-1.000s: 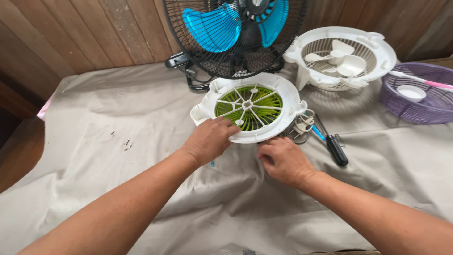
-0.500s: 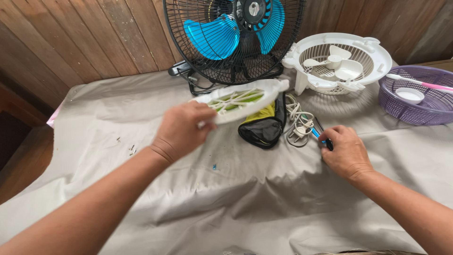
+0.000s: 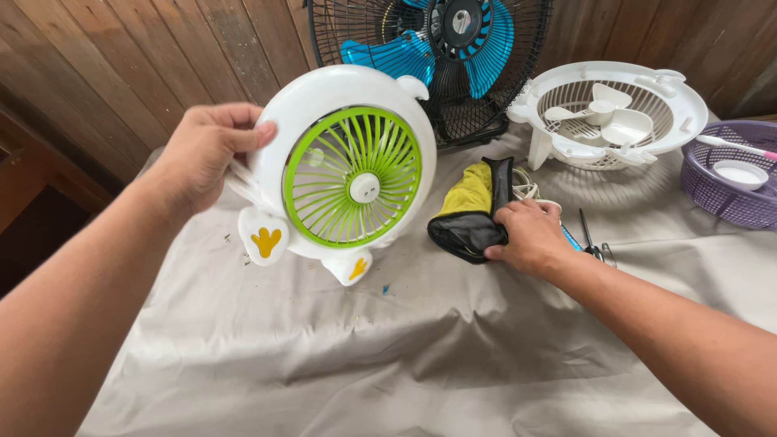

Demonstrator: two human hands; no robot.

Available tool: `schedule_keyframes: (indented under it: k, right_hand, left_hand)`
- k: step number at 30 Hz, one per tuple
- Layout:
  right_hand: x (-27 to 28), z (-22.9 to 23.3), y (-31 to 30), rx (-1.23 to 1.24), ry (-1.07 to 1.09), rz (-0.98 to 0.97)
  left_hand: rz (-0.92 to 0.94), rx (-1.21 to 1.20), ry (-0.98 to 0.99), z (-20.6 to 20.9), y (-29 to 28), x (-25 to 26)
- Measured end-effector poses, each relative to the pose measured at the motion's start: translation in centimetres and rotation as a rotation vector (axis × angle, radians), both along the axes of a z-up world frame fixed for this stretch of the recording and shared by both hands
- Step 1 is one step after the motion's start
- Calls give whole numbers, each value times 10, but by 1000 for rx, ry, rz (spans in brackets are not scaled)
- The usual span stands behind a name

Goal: The person uses a screwdriver to remove screws from a small white electric fan, then separates the front grille and housing to expose the blades. They wipe the fan blades with a cloth. The video ends with the fan partially disassembled on a cloth-covered surface.

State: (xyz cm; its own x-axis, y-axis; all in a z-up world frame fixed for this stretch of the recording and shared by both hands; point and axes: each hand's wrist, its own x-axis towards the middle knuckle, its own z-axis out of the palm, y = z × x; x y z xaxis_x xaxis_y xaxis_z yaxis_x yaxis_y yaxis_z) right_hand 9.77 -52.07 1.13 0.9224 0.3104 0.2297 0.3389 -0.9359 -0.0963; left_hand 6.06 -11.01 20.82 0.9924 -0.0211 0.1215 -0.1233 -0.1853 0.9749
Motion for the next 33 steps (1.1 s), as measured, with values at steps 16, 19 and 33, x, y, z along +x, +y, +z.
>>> schedule_keyframes:
  k: [16, 19, 33]
  right_hand:
    - [48, 99, -64, 2054, 548, -41]
    - [45, 102, -60, 2048, 579, 68]
    - [-9, -17, 65, 235, -344, 403]
  left_hand:
    - [349, -540, 746, -170, 72, 39]
    - [408, -655, 796, -197, 39, 54]
    - [185, 920, 25, -241, -102, 25]
